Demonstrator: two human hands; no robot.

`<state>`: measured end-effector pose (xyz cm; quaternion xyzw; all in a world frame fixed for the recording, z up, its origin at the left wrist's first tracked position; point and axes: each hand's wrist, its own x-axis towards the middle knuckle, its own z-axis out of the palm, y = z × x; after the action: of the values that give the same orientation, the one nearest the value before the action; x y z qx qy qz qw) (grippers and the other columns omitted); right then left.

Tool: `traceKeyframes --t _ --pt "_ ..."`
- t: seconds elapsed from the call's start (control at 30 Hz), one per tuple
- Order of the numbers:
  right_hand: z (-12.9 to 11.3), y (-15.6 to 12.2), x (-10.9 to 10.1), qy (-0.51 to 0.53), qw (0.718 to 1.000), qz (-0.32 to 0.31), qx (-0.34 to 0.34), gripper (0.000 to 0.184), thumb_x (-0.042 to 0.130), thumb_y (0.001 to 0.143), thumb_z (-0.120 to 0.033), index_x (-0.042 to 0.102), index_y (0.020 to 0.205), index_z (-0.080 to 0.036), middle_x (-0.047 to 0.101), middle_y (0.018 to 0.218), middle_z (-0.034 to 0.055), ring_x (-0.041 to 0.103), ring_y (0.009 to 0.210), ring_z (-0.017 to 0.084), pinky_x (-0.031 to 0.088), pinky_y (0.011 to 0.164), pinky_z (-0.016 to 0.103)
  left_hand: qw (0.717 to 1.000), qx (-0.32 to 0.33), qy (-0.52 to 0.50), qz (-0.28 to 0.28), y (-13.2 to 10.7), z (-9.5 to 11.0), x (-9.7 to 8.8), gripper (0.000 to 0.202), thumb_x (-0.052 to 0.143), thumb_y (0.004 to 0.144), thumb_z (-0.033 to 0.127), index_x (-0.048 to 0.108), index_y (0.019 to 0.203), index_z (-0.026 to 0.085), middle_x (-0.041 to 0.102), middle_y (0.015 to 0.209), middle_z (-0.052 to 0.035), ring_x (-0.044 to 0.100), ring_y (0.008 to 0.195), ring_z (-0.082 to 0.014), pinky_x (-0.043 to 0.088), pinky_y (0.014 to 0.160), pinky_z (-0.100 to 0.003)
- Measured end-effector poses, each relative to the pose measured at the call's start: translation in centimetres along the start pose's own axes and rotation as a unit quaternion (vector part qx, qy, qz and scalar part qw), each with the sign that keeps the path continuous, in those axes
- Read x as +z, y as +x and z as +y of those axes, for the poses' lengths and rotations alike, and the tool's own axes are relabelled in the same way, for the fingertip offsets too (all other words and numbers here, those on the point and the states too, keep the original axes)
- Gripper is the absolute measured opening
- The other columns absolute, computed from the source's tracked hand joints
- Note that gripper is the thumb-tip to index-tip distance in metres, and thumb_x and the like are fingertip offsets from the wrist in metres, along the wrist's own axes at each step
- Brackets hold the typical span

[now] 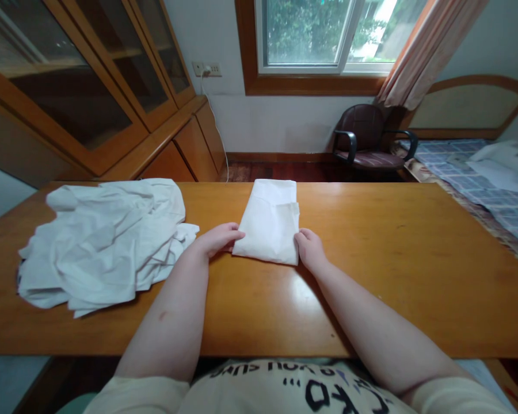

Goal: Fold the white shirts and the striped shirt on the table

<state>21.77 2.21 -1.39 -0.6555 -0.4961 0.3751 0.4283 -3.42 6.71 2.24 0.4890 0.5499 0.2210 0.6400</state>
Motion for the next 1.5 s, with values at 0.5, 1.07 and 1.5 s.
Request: traceKeyframes --t 0.5,1.07,1.5 --pt "-0.1 0.0 -0.2 -0.054 0.997 -0.042 -0.03 0.039 0.043 0.078 -0.049 0.046 0.053 -0.02 0.049 0.052 -0.0012 0.044 0.054 0.014 0.028 0.05 0.025 0.98 0.08 0.146 0.111 0.9 -0.5 0.4 0.035 0.062 0.07 0.052 0.061 0.078 0.018 0.066 0.073 -0.0033 0.06 0.064 -0.0185 0.045 0.056 -0.028" --pt "-0.5 -0.8 0.3 -0.281 0.925 -0.141 -0.216 0.061 0.046 0.09 -0.042 0.041 0.141 -0.009 0.029 0.151 0.0191 0.022 0.141 0.029 0.021 0.113 0.048 0.816 0.233 0.526 0.054 0.7 0.4 5.6 0.062 0.053 0.084 0.049 0.042 0.141 0.026 0.026 0.155 -0.0059 0.017 0.143 -0.0278 0.015 0.115 -0.046" --pt "-0.7 -0.3 -0.4 -0.179 0.963 -0.056 -0.191 0.024 0.053 0.085 -0.031 0.07 0.095 -0.017 0.069 0.106 0.011 0.061 0.101 0.023 0.044 0.094 0.04 0.817 0.16 0.507 0.224 0.6 -0.3 6.1 0.063 0.042 0.087 0.055 0.042 0.139 0.02 0.036 0.148 -0.0168 0.029 0.138 -0.0343 0.024 0.109 -0.048"
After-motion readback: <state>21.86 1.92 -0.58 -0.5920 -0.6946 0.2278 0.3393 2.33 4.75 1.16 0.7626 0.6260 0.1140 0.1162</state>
